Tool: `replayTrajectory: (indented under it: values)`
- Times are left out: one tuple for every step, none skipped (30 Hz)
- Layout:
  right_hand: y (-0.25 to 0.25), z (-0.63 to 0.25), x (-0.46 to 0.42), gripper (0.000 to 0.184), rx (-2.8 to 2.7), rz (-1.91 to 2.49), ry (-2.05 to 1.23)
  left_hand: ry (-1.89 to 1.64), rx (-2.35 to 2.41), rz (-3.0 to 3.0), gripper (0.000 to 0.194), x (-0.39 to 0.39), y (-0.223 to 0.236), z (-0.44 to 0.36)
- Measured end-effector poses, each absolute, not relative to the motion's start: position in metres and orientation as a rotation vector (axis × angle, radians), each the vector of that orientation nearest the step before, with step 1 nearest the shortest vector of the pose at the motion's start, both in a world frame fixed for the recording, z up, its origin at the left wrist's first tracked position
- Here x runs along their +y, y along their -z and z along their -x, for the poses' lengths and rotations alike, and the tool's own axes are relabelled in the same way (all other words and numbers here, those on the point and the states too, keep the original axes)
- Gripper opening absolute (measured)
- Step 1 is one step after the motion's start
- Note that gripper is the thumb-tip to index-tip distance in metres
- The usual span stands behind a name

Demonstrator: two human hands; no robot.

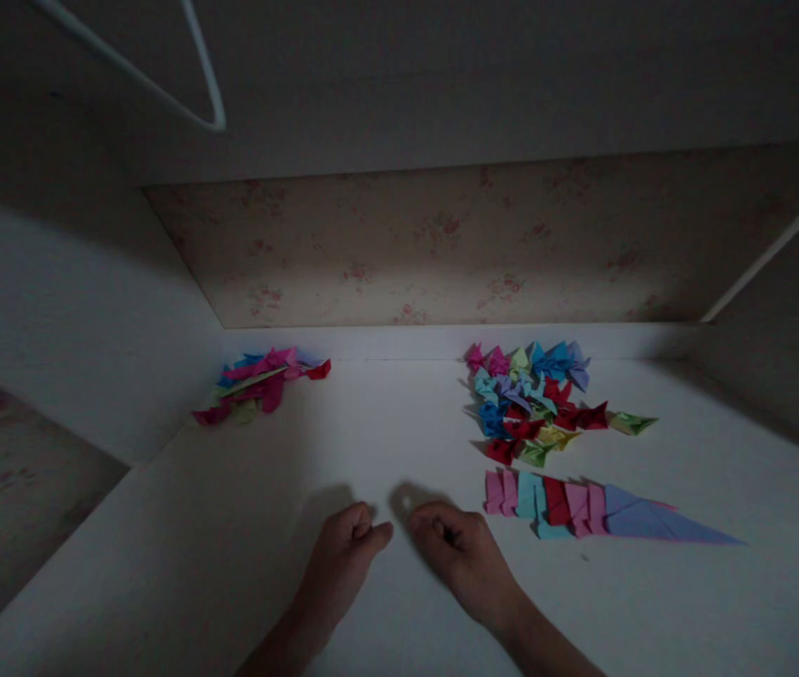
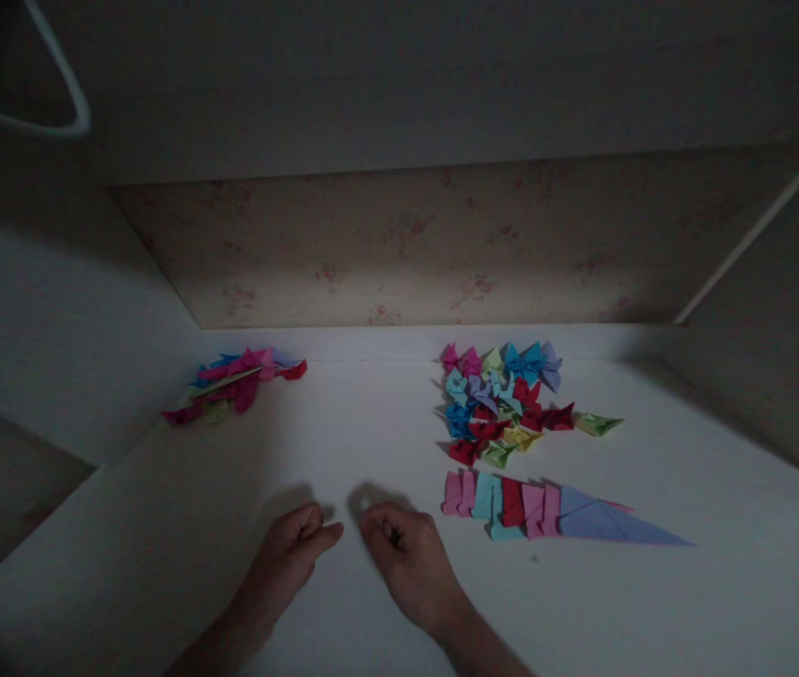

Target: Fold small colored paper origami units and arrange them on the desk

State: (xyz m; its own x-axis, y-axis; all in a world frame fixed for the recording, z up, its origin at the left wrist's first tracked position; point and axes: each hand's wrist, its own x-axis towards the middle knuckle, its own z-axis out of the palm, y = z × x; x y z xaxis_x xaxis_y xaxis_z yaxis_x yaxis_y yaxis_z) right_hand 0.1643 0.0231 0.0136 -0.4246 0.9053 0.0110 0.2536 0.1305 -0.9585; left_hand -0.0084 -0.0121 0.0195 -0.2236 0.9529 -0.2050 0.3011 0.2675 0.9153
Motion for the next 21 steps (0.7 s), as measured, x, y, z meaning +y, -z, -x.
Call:
replayTrajectory:
  values:
    - [-0.012, -0.164, 0.022, 0.026, -1.758, 1.133, -1.321, -0.978, 1.679, -1.143, 0.038, -0.012, -0.019, 0.009]
    - [-0.011, -0.164, 0.022, 0.026, -1.751, 1.141, -1.321, -0.975, 1.661, -1.142, 0.038, -0.011, -0.019, 0.009]
    - [-0.010, -0.163, 0.021, 0.026, -1.754, 1.145, -1.314, -0.971, 1.646, -1.155, 0.038, -0.010, -0.020, 0.009]
    - [-0.008, -0.162, 0.020, 0.026, -1.767, 1.147, -1.302, -0.967, 1.632, -1.174, 0.037, -0.009, -0.021, 0.009]
    - [-0.008, -0.160, 0.020, 0.027, -1.781, 1.153, -1.286, -0.965, 1.623, -1.188, 0.037, -0.008, -0.021, 0.009]
    - [-0.007, -0.157, 0.020, 0.027, -1.789, 1.166, -1.270, -0.964, 1.611, -1.195, 0.036, -0.008, -0.022, 0.010]
    - [-0.008, -0.153, 0.022, 0.026, -1.789, 1.182, -1.260, -0.965, 1.596, -1.193, 0.035, -0.008, -0.022, 0.011]
    - [-0.009, -0.148, 0.026, 0.025, -1.782, 1.196, -1.255, -0.968, 1.581, -1.186, 0.034, -0.008, -0.021, 0.011]
    - [-0.011, -0.140, 0.032, 0.025, -1.775, 1.201, -1.249, -0.971, 1.567, -1.183, 0.034, -0.008, -0.020, 0.012]
    - [-0.014, -0.131, 0.039, 0.025, -1.783, 1.190, -1.238, -0.975, 1.558, -1.182, 0.033, -0.008, -0.019, 0.013]
    - [-0.018, -0.119, 0.049, 0.025, -1.814, 1.169, -1.217, -0.979, 1.552, -1.188, 0.033, -0.008, -0.017, 0.014]
    - [-0.022, -0.105, 0.061, 0.026, -1.883, 1.145, -1.173, -0.984, 1.549, -1.197, 0.033, -0.007, -0.016, 0.014]
    - [-0.028, -0.089, 0.073, 0.024, -1.987, 1.116, -1.114, -0.988, 1.544, -1.200, 0.033, -0.007, -0.014, 0.015]
    - [-0.034, -0.070, 0.087, 0.023, -2.114, 1.125, -1.030, -0.989, 1.533, -1.194, 0.032, -0.006, -0.013, 0.016]
    - [-0.040, -0.050, 0.101, 0.025, -2.245, 1.190, -0.933, -0.990, 1.516, -1.183, 0.032, -0.005, -0.012, 0.017]
    - [-0.045, -0.030, 0.115, 0.029, -2.290, 1.220, -0.901, -0.992, 1.500, -1.171, 0.033, -0.004, -0.011, 0.018]
    - [-0.050, -0.009, 0.129, 0.033, -2.318, 1.237, -0.876, -0.993, 1.490, -1.164, 0.034, -0.002, -0.011, 0.020]
    - [-0.053, 0.011, 0.142, 0.038, -2.347, 1.261, -0.846, -0.994, 1.491, -1.158, 0.036, -0.001, -0.010, 0.022]
    - [-0.056, 0.029, 0.154, 0.045, -2.376, 1.286, -0.814, -0.998, 1.496, -1.154, 0.038, -0.001, -0.011, 0.023]
    - [-0.057, 0.045, 0.164, 0.049, -2.399, 1.320, -0.778, -1.000, 1.497, -1.148, 0.039, 0.000, -0.012, 0.024]
    - [-0.057, 0.060, 0.173, 0.051, -2.421, 1.352, -0.746, -1.002, 1.484, -1.140, 0.038, 0.000, -0.013, 0.026]
